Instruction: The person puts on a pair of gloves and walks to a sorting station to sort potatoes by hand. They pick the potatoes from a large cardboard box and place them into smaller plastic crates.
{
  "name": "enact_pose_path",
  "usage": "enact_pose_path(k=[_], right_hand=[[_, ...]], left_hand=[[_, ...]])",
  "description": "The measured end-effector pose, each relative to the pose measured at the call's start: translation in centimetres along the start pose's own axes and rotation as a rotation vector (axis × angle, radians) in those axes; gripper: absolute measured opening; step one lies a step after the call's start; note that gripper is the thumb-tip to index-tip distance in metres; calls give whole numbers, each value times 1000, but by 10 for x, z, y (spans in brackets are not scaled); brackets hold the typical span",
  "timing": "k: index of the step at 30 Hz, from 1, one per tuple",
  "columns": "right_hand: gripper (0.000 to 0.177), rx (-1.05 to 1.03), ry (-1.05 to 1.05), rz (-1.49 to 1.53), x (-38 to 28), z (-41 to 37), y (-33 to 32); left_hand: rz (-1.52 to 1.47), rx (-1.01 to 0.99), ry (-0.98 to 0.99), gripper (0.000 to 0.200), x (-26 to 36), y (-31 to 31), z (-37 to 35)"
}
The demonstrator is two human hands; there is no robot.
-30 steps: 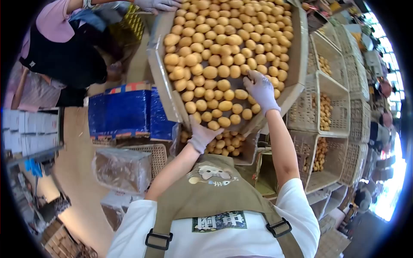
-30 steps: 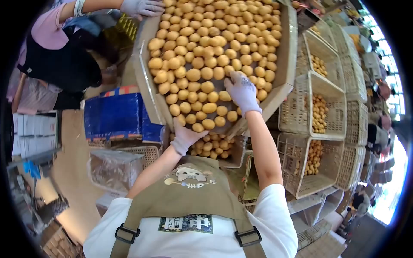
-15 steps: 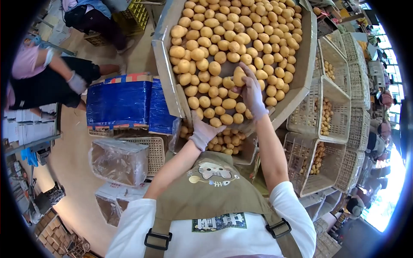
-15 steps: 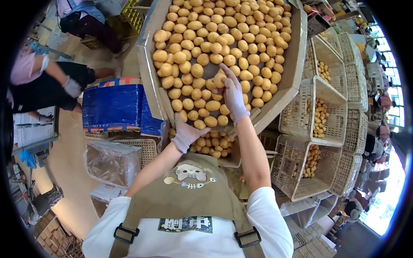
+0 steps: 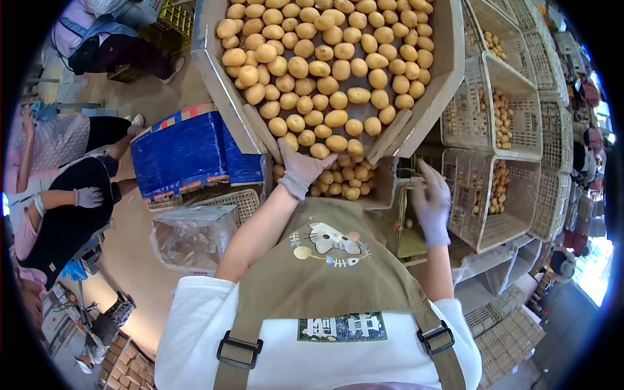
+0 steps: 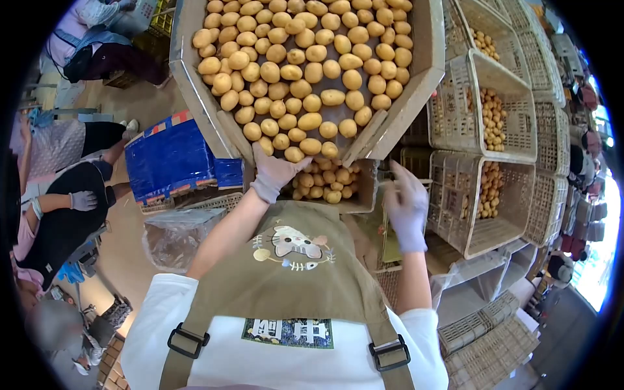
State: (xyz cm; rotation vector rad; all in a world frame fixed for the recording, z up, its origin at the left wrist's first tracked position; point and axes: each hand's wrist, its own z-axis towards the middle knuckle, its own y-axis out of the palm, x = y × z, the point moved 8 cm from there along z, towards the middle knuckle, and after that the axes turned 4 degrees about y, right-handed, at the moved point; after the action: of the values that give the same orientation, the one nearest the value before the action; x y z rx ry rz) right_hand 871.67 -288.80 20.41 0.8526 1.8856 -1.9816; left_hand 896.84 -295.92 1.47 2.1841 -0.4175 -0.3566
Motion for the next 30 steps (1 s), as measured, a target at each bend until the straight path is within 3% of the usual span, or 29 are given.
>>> enact_pose_path(k=[1, 3, 5, 6, 7, 8, 11, 14, 15, 17, 20, 23, 26, 30], right_hand=[[39, -55, -163, -28, -36, 15, 17], [39, -99, -462, -70, -91, 36, 58], [41, -247, -469, -281, -86, 52, 105], [42, -327, -399, -371, -75, 63, 121], [43, -403, -333, -463, -65, 73, 136], [37, -23, -534, -386, -84, 78, 124], [23, -583, -233, -424, -67, 97, 167], [21, -255, -459, -218, -135, 103, 178], [26, -417, -374, -355, -148, 102, 203], [32, -380, -397, -524, -153, 99, 235], [35, -611, -250, -511, -153, 117, 243], [29, -437, -247, 78, -127, 114, 208], [31, -452, 228, 800, -84, 87, 175], [39, -264, -178, 607, -101, 82, 125]], left_hand=[[90, -198, 3, 82, 0, 13, -2], [378, -284, 78, 79, 6, 4, -2], [970, -275, 235, 73, 23, -33, 9], [894, -182, 163, 70, 24, -54, 13], [303, -35, -23, 66, 12, -35, -2], [256, 148, -64, 59, 9, -22, -18], [387, 216, -12, 57, 15, -42, -16], [135, 1, -8, 68, 10, -25, -5], [167, -4, 31, 84, 9, -16, -8], [50, 26, -19, 96, 8, -18, -3], [76, 73, 10, 99, 9, -4, -14], [161, 9, 6, 99, 10, -4, -13], [119, 20, 0, 99, 7, -4, -10], [73, 7, -11, 94, 4, 1, -5]])
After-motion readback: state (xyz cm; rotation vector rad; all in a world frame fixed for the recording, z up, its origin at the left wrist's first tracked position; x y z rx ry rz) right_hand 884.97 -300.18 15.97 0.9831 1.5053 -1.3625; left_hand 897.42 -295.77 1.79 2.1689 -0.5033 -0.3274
